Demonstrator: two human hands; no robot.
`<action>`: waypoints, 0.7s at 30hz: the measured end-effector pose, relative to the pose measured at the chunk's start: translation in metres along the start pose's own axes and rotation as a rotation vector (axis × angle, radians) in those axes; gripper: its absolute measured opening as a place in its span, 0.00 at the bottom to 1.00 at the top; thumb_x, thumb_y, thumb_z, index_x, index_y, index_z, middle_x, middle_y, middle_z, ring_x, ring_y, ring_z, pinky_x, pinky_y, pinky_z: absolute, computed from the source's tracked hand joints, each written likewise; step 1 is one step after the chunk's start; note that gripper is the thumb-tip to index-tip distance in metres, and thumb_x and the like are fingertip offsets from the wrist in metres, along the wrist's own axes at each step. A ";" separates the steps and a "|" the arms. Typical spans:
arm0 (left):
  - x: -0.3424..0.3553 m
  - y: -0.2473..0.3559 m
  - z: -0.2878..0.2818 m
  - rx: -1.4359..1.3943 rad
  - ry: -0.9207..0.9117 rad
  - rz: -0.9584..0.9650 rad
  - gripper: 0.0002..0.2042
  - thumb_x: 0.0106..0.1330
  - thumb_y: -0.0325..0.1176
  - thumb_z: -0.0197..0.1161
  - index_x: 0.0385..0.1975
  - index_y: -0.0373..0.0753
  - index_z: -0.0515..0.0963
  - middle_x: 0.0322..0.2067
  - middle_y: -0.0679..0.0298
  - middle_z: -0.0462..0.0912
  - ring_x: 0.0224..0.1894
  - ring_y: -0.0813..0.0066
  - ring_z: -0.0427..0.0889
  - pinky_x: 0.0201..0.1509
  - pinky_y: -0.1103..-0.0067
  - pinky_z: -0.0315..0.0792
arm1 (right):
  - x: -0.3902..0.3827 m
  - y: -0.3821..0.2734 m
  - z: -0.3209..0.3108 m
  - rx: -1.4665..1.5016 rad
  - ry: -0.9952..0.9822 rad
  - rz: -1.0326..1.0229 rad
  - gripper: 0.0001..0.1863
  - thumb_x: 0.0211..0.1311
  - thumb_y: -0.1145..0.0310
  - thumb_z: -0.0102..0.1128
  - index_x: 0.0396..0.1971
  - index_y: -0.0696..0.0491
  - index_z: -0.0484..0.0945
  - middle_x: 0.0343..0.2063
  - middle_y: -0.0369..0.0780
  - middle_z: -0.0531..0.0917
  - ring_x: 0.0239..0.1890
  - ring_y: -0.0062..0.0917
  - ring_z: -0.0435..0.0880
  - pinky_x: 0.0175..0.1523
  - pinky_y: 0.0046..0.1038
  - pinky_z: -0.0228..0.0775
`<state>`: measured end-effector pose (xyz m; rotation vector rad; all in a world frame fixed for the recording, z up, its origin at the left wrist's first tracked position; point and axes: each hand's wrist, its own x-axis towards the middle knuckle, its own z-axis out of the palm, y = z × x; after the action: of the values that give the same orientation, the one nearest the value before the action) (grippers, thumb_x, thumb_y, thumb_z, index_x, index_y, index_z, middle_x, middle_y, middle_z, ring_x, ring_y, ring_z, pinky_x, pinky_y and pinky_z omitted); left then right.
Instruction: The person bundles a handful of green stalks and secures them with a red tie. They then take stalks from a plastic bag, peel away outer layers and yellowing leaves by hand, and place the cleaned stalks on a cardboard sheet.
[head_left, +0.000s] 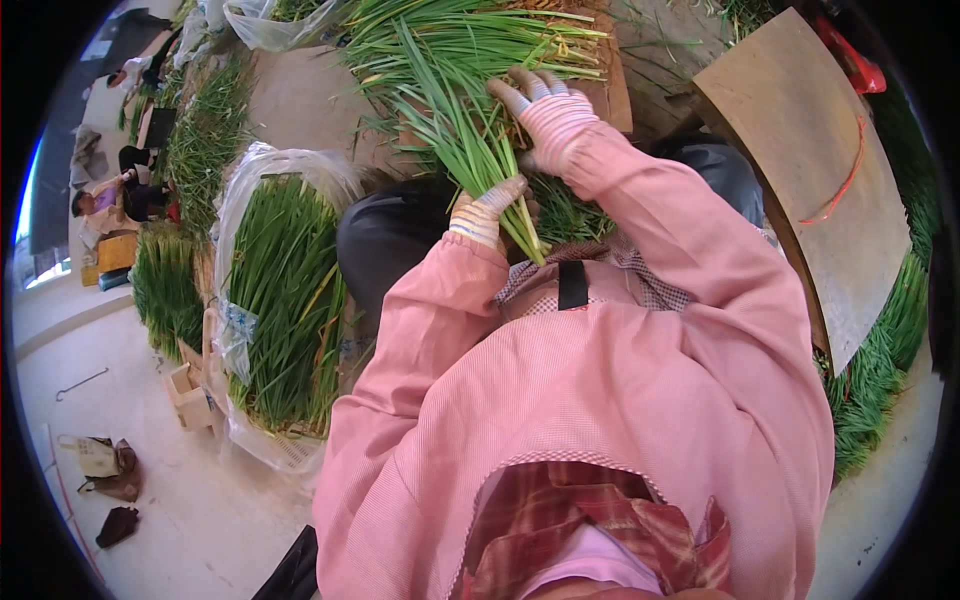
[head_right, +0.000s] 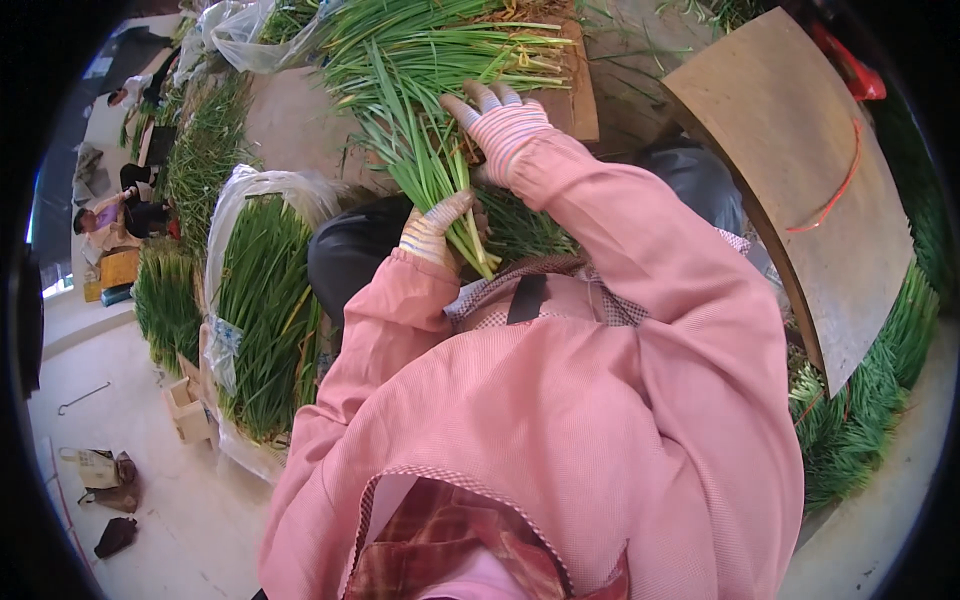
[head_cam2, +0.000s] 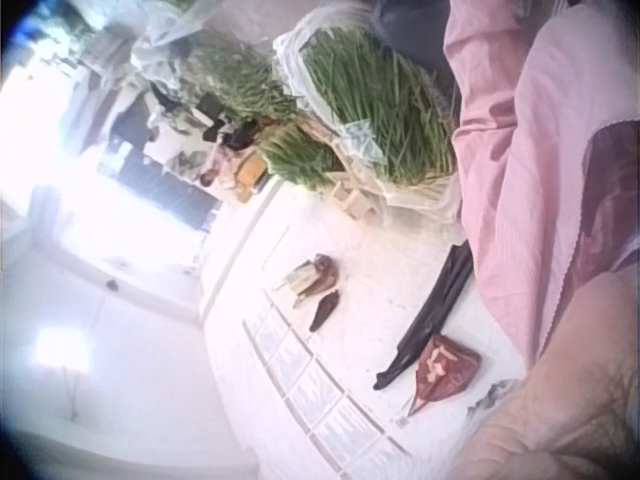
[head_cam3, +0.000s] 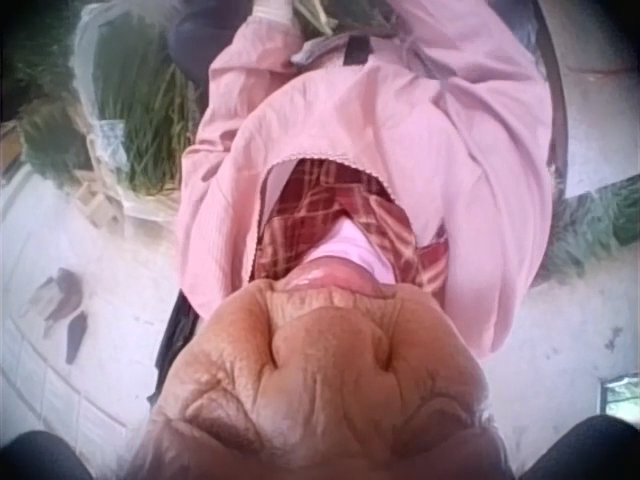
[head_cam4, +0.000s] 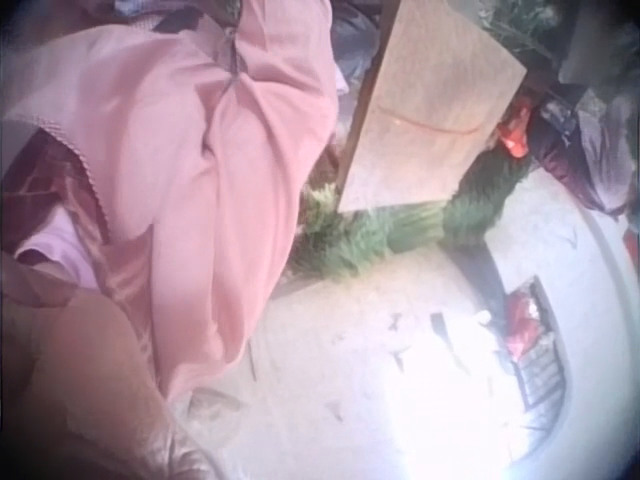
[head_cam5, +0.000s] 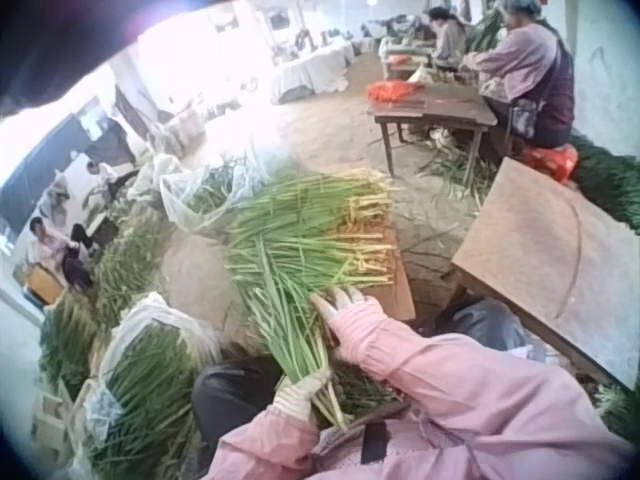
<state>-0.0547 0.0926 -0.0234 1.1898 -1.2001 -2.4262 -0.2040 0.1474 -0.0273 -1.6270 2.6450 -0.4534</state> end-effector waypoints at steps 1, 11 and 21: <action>-0.010 0.007 0.002 0.020 -0.047 -0.021 0.11 0.50 0.31 0.62 0.32 0.37 0.72 0.22 0.64 0.74 0.20 0.72 0.73 0.22 0.78 0.69 | 0.005 0.002 0.013 0.074 0.014 0.042 0.40 0.38 0.59 0.64 0.54 0.45 0.56 0.52 0.44 0.63 0.52 0.40 0.64 0.51 0.39 0.61; -0.096 0.148 -0.037 -0.311 -0.615 0.227 0.18 0.53 0.31 0.56 0.44 0.32 0.66 0.28 0.65 0.74 0.13 0.80 0.69 0.14 0.85 0.62 | 0.018 0.044 0.054 0.030 -0.015 -0.086 0.18 0.43 0.64 0.58 0.38 0.49 0.69 0.31 0.43 0.73 0.33 0.38 0.73 0.36 0.36 0.67; -0.053 0.179 -0.048 -0.452 -0.511 0.327 0.14 0.55 0.32 0.55 0.38 0.33 0.69 0.23 0.70 0.71 0.19 0.85 0.66 0.23 0.82 0.65 | 0.025 0.051 0.048 0.186 -0.070 -0.028 0.20 0.41 0.70 0.60 0.40 0.53 0.70 0.34 0.48 0.74 0.37 0.43 0.73 0.41 0.35 0.68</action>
<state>-0.0157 -0.0280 0.1221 0.2340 -0.7872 -2.6046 -0.2531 0.1357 -0.0823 -1.5949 2.4510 -0.6111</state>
